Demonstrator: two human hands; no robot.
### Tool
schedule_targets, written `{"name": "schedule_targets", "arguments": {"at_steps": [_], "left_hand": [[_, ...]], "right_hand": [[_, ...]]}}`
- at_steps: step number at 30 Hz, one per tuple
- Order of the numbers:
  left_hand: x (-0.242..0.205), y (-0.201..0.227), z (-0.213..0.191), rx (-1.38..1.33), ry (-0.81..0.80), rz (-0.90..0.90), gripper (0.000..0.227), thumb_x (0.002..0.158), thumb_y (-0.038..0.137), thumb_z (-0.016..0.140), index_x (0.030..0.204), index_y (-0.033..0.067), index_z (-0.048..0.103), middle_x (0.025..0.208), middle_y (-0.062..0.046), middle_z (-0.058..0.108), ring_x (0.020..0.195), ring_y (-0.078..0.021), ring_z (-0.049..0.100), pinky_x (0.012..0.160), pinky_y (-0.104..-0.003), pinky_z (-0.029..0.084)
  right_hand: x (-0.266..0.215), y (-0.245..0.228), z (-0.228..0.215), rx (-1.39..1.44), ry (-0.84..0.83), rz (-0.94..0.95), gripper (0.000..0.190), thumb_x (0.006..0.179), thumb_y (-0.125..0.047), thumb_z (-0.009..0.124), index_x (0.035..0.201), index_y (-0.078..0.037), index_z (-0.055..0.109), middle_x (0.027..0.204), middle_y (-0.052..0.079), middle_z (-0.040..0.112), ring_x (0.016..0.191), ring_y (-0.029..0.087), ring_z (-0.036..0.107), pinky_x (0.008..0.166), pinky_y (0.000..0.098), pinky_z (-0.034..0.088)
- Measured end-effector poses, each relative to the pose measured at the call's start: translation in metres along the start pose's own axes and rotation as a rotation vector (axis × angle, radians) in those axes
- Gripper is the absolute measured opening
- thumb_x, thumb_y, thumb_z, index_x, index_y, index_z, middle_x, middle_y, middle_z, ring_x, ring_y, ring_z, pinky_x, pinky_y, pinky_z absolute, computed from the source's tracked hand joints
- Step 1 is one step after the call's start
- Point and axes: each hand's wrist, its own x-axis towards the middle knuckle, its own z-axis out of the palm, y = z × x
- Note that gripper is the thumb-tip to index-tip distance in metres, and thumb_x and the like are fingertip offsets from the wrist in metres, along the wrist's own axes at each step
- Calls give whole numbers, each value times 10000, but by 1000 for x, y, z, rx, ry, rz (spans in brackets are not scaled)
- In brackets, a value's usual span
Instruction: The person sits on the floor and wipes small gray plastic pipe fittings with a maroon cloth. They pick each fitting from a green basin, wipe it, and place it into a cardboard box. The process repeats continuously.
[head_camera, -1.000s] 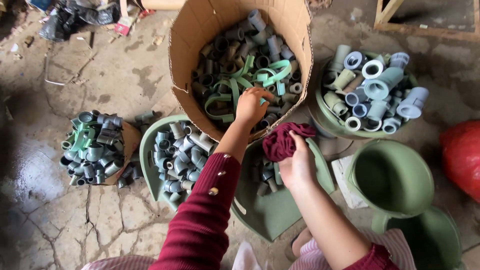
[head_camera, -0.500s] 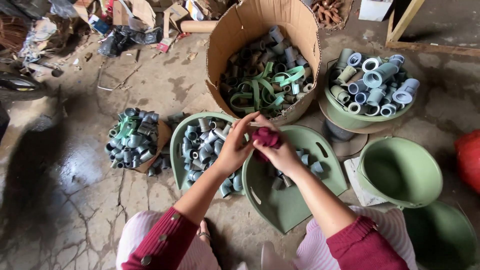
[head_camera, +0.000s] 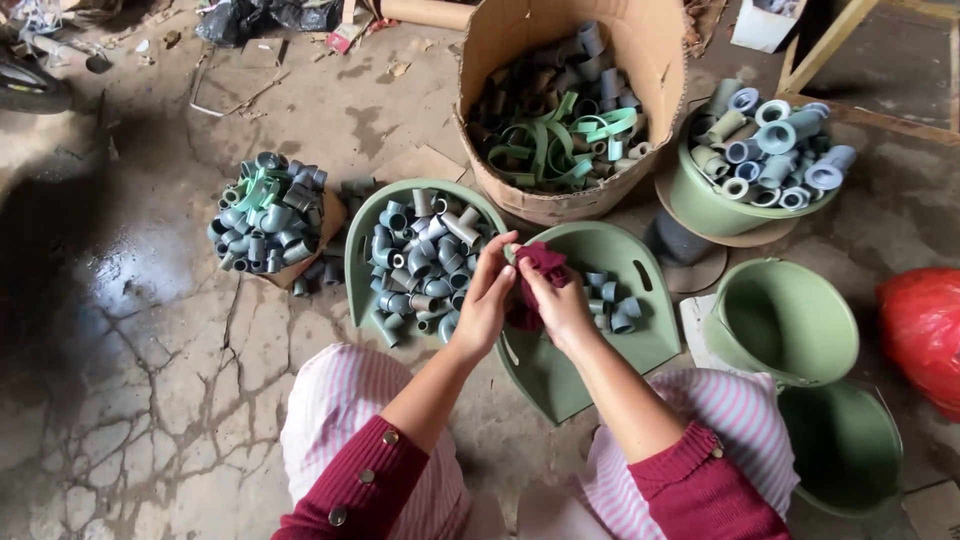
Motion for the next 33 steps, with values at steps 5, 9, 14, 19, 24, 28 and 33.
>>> {"name": "schedule_targets", "arguments": {"at_steps": [5, 9, 14, 19, 24, 28, 33], "left_hand": [[-1, -15, -9, -138, 28, -39, 341, 890, 48, 374, 1226, 90, 406, 802, 3, 412, 719, -61, 364, 651, -180, 337], [4, -48, -18, -569, 128, -53, 293, 890, 26, 326, 1176, 34, 390, 807, -59, 482, 711, -129, 477, 660, -236, 392], [2, -50, -19, -447, 220, 7, 250, 911, 36, 308, 1150, 55, 380, 793, -27, 461, 707, -92, 456, 656, -216, 390], [8, -44, -25, -186, 389, 20, 144, 912, 25, 312, 988, 91, 415, 773, 33, 362, 699, -52, 340, 627, -193, 312], [9, -34, -28, -65, 419, -61, 149, 910, 38, 340, 937, 106, 470, 733, 17, 416, 696, -77, 367, 649, -212, 326], [13, -26, -34, -56, 410, -89, 145, 911, 57, 357, 935, 110, 489, 712, 21, 437, 662, -69, 382, 604, -205, 334], [15, -21, -39, 104, 467, -45, 164, 899, 22, 352, 899, 94, 499, 709, 5, 410, 664, -80, 366, 588, -221, 325]], "right_hand": [[-4, -2, 7, 155, 19, 141, 266, 791, -280, 641, 915, -45, 628, 728, 56, 594, 672, 123, 525, 647, 284, 446], [9, 4, 1, 350, -56, 339, 282, 839, -300, 553, 984, -63, 601, 534, 103, 538, 389, 168, 524, 400, 215, 403], [10, 6, 13, -203, 50, -156, 310, 799, -191, 622, 1072, -67, 544, 940, 144, 567, 911, 230, 529, 833, 363, 384], [15, 38, 35, -167, -34, -66, 370, 846, -309, 552, 1154, -123, 466, 1062, 118, 538, 1016, 224, 496, 907, 408, 366], [24, 54, 42, -215, -37, -130, 366, 856, -296, 552, 1138, -71, 490, 1041, 178, 548, 1020, 274, 511, 901, 393, 378], [24, 50, 47, -235, -35, -194, 312, 881, -245, 515, 1127, -54, 503, 1021, 178, 554, 991, 269, 519, 889, 399, 381], [35, 64, 49, -201, -82, -172, 237, 894, -261, 488, 1060, -105, 551, 967, 101, 595, 930, 195, 548, 858, 378, 401]]}}
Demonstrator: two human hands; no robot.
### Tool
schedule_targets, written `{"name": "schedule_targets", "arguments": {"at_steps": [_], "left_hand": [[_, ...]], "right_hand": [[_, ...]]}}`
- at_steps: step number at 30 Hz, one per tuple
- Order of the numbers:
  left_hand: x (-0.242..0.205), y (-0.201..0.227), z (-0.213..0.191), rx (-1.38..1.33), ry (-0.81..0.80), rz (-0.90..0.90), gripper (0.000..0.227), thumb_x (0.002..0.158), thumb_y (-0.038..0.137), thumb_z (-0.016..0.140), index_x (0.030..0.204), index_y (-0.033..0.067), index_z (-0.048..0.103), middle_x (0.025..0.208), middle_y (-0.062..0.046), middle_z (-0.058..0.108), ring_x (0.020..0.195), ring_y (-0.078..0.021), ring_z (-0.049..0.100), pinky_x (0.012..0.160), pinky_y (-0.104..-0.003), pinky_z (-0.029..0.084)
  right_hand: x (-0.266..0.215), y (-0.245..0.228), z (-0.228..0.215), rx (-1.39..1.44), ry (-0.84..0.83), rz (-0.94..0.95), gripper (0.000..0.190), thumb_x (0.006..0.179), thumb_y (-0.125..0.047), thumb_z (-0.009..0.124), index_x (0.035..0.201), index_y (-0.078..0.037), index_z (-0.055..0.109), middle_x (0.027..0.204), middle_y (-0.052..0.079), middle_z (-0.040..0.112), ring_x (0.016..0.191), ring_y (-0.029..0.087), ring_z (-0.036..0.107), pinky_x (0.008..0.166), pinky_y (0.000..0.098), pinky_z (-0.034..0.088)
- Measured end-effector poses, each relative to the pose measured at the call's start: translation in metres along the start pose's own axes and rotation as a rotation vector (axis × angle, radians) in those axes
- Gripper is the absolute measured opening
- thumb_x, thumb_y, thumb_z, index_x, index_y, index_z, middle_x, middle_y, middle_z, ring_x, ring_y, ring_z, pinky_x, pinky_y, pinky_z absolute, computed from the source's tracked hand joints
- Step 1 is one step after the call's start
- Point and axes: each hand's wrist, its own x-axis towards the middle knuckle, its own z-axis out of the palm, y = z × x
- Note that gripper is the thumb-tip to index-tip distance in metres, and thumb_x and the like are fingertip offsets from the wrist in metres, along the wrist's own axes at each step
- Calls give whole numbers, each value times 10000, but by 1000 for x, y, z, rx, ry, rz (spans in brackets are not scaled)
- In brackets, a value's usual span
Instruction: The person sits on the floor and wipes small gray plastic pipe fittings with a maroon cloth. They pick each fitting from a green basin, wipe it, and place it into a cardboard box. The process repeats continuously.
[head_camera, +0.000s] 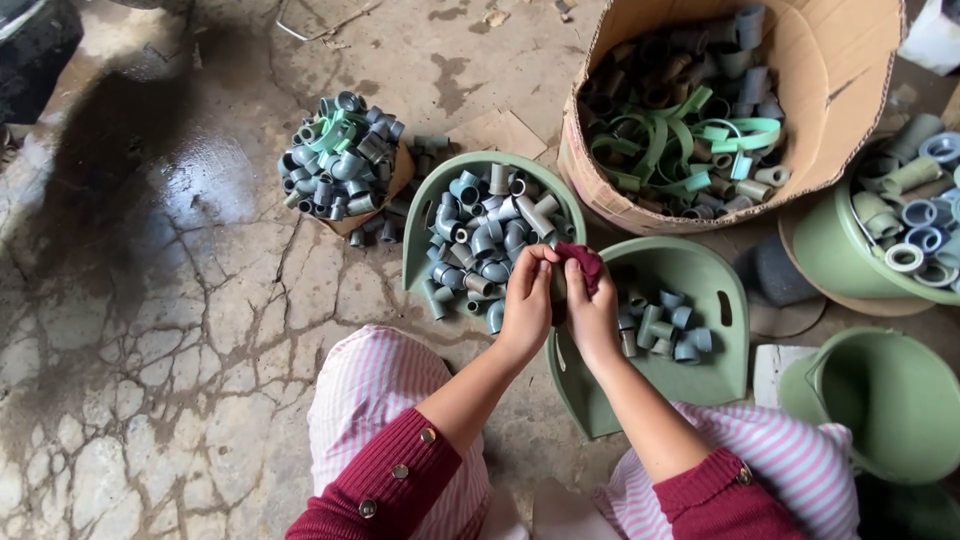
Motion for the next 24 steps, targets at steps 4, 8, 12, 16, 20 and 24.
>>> {"name": "schedule_targets", "arguments": {"at_steps": [4, 8, 12, 16, 20, 24], "left_hand": [[-1, -5, 0, 102, 10, 47, 151, 898, 27, 371, 898, 94, 506, 728, -53, 454, 662, -115, 395, 587, -257, 346], [3, 1, 2, 55, -16, 59, 174, 903, 22, 353, 907, 91, 512, 755, -26, 458, 695, -95, 392, 615, -237, 349], [6, 5, 2, -39, -71, 14, 183, 908, 27, 336, 934, 94, 505, 774, 25, 437, 725, -67, 364, 620, -211, 334], [10, -7, 3, -124, -65, -114, 209, 909, 68, 302, 982, 127, 488, 751, 62, 434, 646, -40, 367, 496, -151, 302], [16, -15, -2, 91, 44, 97, 197, 874, -4, 361, 963, 114, 491, 785, -11, 455, 742, -111, 347, 696, -244, 307], [17, -24, 1, 292, 154, 135, 224, 847, -18, 391, 988, 130, 483, 718, -46, 486, 705, -170, 344, 696, -293, 290]], "right_hand": [[4, -9, 2, 2, 5, -45, 176, 878, -220, 520, 1016, -131, 584, 921, 54, 615, 897, 157, 562, 842, 339, 417], [6, -10, -1, -61, 46, -82, 162, 854, -213, 572, 988, -125, 589, 882, 79, 615, 867, 203, 580, 814, 356, 427], [6, -8, 0, -62, 116, 64, 187, 851, -277, 575, 968, -132, 591, 871, 72, 619, 851, 188, 578, 786, 364, 432], [1, -24, 3, -14, 149, 202, 254, 861, -330, 537, 989, -116, 585, 911, 94, 612, 872, 182, 550, 794, 372, 420], [-3, -43, 4, -50, 21, 268, 366, 851, -397, 480, 1123, -155, 520, 1042, 143, 582, 1018, 301, 526, 874, 411, 393], [-7, -51, 1, -68, -74, 134, 311, 892, -263, 429, 1198, -225, 471, 1107, 128, 564, 1060, 295, 509, 909, 399, 379]]}}
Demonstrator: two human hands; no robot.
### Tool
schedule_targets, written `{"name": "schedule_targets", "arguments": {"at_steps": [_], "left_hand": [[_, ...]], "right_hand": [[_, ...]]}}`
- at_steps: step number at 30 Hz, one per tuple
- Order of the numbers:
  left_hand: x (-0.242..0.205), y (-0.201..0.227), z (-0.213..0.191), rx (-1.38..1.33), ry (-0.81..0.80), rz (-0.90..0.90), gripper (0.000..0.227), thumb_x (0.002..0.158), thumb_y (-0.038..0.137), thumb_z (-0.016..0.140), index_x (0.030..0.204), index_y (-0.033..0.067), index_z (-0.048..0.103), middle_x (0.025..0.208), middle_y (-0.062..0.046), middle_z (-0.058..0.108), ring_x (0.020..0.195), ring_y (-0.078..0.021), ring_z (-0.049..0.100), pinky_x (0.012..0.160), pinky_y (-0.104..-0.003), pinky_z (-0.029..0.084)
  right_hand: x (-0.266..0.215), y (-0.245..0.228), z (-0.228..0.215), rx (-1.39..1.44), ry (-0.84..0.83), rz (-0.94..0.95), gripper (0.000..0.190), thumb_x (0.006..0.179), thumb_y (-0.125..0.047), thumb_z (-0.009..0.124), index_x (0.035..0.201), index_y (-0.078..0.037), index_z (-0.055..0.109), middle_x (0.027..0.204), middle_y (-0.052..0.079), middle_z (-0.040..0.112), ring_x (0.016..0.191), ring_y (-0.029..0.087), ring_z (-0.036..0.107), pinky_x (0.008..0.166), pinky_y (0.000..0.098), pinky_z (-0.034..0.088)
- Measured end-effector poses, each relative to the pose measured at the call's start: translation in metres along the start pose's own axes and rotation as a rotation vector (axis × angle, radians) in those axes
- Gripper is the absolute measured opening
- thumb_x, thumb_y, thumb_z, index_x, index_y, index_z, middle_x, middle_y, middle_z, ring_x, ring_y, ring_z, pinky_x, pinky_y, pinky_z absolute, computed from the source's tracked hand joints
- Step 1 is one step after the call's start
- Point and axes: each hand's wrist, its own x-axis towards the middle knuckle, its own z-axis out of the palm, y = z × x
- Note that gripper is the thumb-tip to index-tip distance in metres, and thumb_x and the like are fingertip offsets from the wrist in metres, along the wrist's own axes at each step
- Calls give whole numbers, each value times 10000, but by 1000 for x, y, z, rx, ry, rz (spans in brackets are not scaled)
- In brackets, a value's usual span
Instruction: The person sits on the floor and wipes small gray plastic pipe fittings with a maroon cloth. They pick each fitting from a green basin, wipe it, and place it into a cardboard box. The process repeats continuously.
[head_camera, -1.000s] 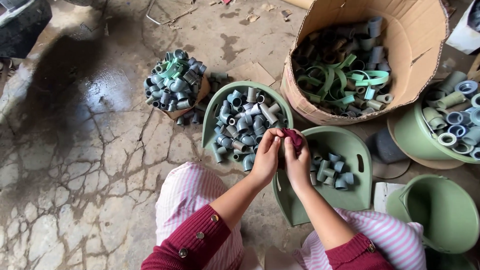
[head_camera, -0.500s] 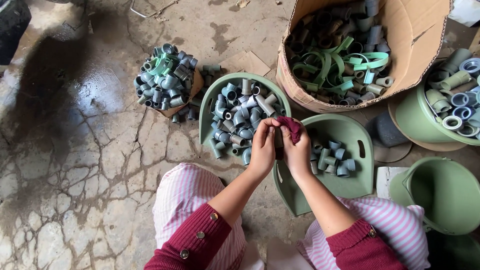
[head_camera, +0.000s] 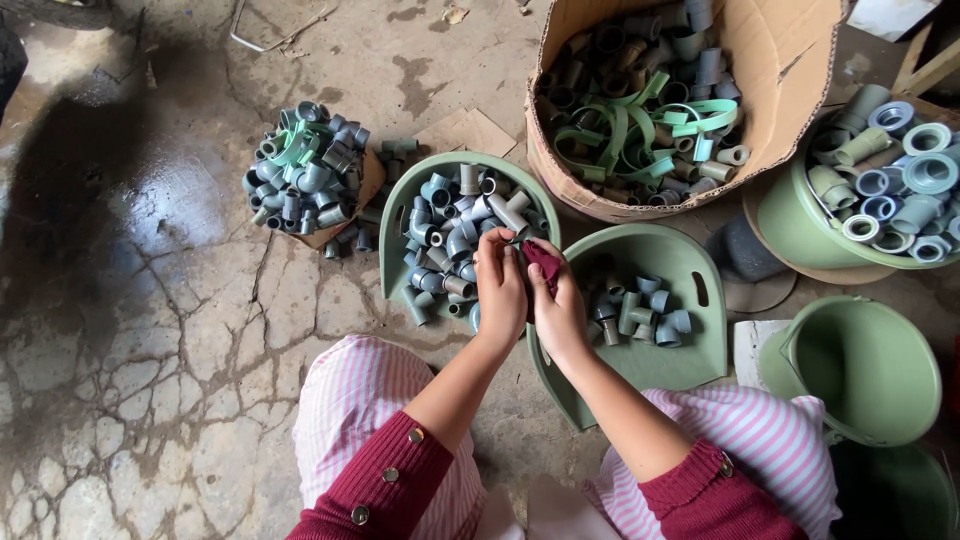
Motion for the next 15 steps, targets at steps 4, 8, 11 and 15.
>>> {"name": "schedule_targets", "arguments": {"at_steps": [4, 8, 11, 15], "left_hand": [[-4, 16, 1, 9, -34, 20, 225, 853, -26, 383, 995, 124, 473, 700, -51, 450, 706, -167, 340, 699, -295, 283], [-1, 18, -4, 84, -38, 115, 249, 824, -50, 414, 982, 134, 471, 677, -15, 442, 728, -161, 364, 747, -275, 298], [0, 19, -5, 96, -113, 165, 244, 828, -43, 408, 983, 136, 466, 677, -27, 473, 723, -176, 388, 766, -291, 317], [-10, 26, -2, -34, -330, 112, 257, 885, 24, 344, 1092, 88, 483, 731, -90, 497, 747, -223, 445, 811, -358, 340]], "right_hand": [[-7, -1, -8, 25, 14, -31, 316, 892, -237, 439, 1203, -195, 473, 1110, 137, 557, 1066, 278, 505, 919, 395, 371], [-18, -11, -14, 56, -35, -74, 361, 888, -180, 426, 1249, -178, 433, 1157, 164, 520, 1093, 286, 479, 940, 407, 346], [-21, -12, -19, 114, -67, -41, 381, 888, -208, 416, 1269, -182, 418, 1196, 154, 497, 1123, 256, 451, 964, 397, 324], [-11, 12, -23, 317, -23, 152, 409, 884, -362, 432, 1236, -154, 454, 1224, 132, 474, 1144, 218, 428, 984, 386, 305]]}}
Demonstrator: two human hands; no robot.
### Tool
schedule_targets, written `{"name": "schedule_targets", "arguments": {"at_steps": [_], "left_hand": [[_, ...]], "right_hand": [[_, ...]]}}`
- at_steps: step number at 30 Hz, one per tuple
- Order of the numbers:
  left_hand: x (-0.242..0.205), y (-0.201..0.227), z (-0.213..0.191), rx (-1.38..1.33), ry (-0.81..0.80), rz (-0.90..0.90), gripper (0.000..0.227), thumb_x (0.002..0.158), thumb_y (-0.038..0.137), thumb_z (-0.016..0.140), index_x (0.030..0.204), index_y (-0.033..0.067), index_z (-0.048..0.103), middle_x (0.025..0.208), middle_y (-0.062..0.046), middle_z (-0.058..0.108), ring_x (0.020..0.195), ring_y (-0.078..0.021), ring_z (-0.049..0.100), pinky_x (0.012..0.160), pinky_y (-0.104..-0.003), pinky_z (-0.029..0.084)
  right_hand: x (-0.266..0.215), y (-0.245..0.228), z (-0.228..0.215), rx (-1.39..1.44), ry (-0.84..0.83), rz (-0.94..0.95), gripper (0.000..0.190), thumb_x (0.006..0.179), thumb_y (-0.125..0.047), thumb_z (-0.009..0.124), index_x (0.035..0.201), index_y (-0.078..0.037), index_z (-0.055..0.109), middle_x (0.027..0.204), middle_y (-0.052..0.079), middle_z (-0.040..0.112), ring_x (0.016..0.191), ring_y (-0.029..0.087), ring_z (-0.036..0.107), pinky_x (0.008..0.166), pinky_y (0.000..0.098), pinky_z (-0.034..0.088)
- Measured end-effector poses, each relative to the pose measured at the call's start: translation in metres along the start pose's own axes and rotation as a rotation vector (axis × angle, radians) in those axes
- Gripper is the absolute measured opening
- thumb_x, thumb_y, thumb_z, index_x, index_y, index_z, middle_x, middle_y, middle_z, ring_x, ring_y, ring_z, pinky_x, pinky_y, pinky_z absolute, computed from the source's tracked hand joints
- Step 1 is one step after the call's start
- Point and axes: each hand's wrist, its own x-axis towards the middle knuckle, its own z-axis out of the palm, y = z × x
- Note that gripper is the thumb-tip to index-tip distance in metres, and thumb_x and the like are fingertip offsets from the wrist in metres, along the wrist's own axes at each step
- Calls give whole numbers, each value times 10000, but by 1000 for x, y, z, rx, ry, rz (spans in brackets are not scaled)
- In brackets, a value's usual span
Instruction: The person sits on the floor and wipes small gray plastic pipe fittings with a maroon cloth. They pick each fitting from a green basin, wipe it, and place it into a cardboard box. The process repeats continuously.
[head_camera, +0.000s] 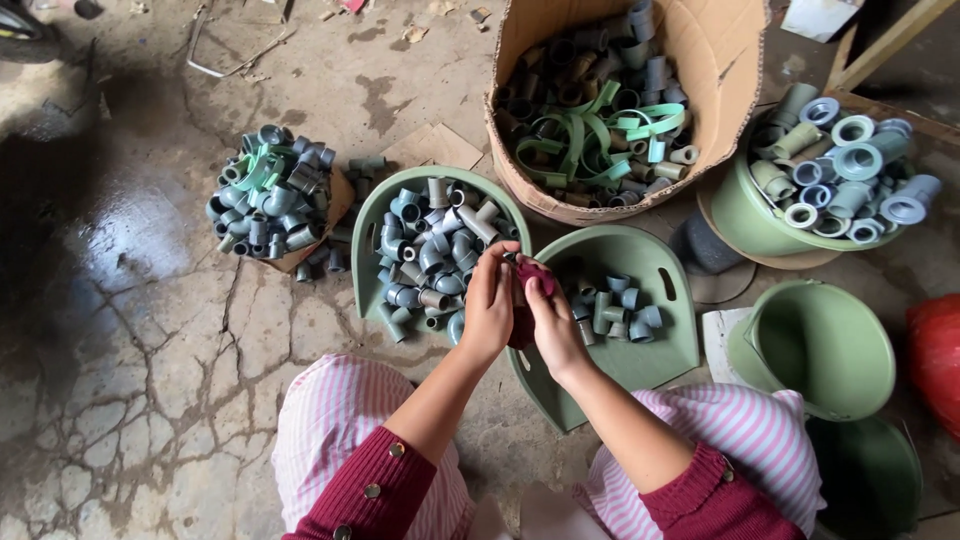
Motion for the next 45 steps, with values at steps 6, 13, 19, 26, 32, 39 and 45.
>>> {"name": "schedule_targets", "arguments": {"at_steps": [6, 13, 19, 26, 32, 39, 45], "left_hand": [[-5, 24, 4, 3, -159, 154, 291, 874, -8, 346, 1083, 92, 522, 764, -46, 524, 822, -191, 454, 842, -307, 322], [6, 9, -3, 219, -13, 294, 134, 873, 66, 430, 911, 123, 545, 822, -8, 574, 836, -180, 495, 845, -279, 304], [-8, 28, 2, 243, -88, 91, 239, 862, 247, 488, 1071, 141, 534, 925, -87, 604, 881, -290, 556, 777, -381, 430], [-5, 6, 11, 92, -119, -166, 398, 805, 166, 573, 1175, 39, 498, 926, -201, 622, 833, -253, 576, 725, -394, 443], [-1, -3, 5, -201, -236, -247, 251, 851, 219, 543, 1012, 36, 601, 826, -109, 634, 772, -144, 567, 725, -337, 473], [-18, -65, 11, -496, -324, -336, 356, 942, 240, 354, 833, 2, 596, 723, -100, 592, 702, -181, 579, 697, -333, 479], [-21, -79, 7, -319, -368, -393, 439, 948, 326, 326, 874, -15, 593, 772, -140, 577, 733, -225, 570, 722, -346, 476]], "right_hand": [[7, -15, 5, 580, 8, 510, 340, 834, -453, 490, 922, -144, 599, 837, 90, 626, 721, 225, 583, 657, 361, 458], [12, -10, -13, 728, -31, 536, 433, 785, -510, 512, 1002, -143, 593, 883, 100, 607, 794, 249, 581, 696, 390, 479], [26, -5, -27, 873, 205, 418, 352, 797, -394, 573, 1016, -120, 593, 956, 123, 612, 857, 261, 585, 794, 411, 465], [-5, -7, -4, -134, 74, -402, 433, 909, -149, 361, 1322, -54, 271, 1326, 212, 317, 1233, 323, 280, 1029, 442, 188], [-7, -16, -10, -111, 23, -450, 388, 889, -139, 415, 1269, -93, 353, 1239, 144, 422, 1164, 259, 385, 999, 403, 266], [17, 15, -23, -386, 150, -465, 222, 827, -227, 558, 1036, -154, 548, 872, 63, 582, 823, 255, 545, 781, 361, 409], [35, 29, -36, -263, 166, -286, 224, 864, -286, 522, 1000, -110, 544, 908, 119, 597, 893, 260, 574, 825, 390, 424]]}}
